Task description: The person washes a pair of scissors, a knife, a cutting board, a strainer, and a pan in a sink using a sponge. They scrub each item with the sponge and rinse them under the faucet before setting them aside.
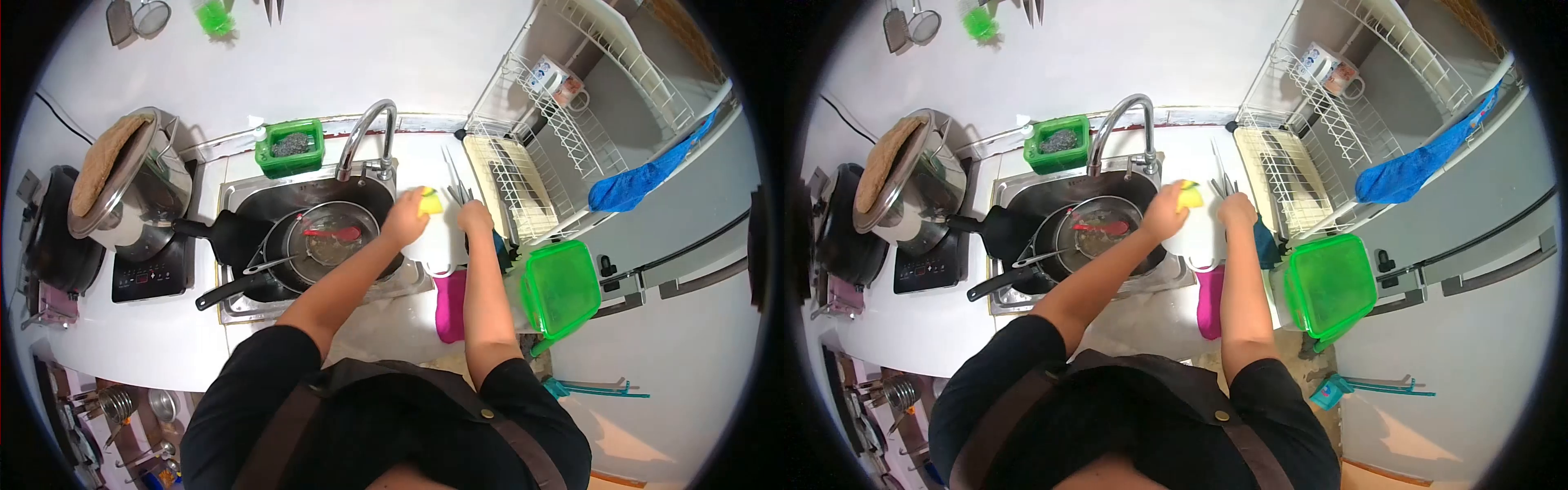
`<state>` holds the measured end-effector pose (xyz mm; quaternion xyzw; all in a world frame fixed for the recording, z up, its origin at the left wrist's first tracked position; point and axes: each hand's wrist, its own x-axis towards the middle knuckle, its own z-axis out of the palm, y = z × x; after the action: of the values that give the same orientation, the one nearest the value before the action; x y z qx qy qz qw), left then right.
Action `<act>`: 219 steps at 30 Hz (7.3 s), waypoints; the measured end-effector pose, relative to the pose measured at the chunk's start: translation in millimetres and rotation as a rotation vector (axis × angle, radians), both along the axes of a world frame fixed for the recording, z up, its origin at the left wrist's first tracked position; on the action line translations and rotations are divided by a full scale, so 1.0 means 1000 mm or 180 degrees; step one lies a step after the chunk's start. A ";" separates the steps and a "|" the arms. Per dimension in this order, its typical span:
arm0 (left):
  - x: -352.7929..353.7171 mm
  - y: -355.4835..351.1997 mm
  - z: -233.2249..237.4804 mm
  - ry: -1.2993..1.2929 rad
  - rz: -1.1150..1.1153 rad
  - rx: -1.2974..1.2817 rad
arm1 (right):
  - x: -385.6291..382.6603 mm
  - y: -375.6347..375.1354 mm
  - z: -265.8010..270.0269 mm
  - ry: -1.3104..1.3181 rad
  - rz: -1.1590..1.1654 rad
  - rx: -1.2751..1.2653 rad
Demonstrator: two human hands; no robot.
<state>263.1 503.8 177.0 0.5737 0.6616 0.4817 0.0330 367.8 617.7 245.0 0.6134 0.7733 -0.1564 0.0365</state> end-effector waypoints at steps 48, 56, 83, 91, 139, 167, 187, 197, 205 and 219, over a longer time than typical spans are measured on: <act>-0.299 -0.157 0.042 -0.0515 0.2107 0.0114 | -0.275 -0.110 -0.057 0.3533 0.0961 0.2141; -0.310 -0.133 0.103 0.0613 0.2078 -0.0683 | -0.273 -0.106 -0.063 0.3069 0.1064 0.0030; -0.307 -0.121 0.086 0.0853 0.0694 -0.0785 | -0.291 -0.106 -0.059 0.2744 0.1306 0.0499; -0.310 -0.122 0.101 0.0773 0.0874 -0.0718 | -0.303 -0.111 -0.019 0.3764 0.2163 0.1855; -0.164 -0.133 0.028 -0.3500 0.0065 0.0383 | -0.215 -0.142 -0.052 0.5247 0.0125 -0.4926; -0.059 -0.149 -0.006 -0.5403 -0.0124 -0.0181 | -0.174 -0.064 -0.030 0.2040 0.1900 -0.1094; -0.176 -0.150 -0.066 0.0280 0.1591 -0.0819 | -0.154 -0.128 -0.026 0.3360 0.0675 -0.3809; -0.138 -0.120 -0.117 0.1553 0.0673 -0.3068 | -0.102 -0.116 0.016 0.2929 0.1894 -0.3683; -0.129 -0.139 -0.065 0.2129 0.1199 -0.2605 | -0.095 -0.105 -0.034 0.2879 0.2476 -0.1618; -0.091 -0.176 0.006 -0.1692 0.0393 -0.1870 | -0.132 -0.156 -0.045 0.2318 0.4146 0.1810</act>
<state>172.0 327.9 182.7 0.3544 0.7728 0.4048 0.3366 235.9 461.2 199.7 -0.0656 0.9497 -0.0910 -0.2922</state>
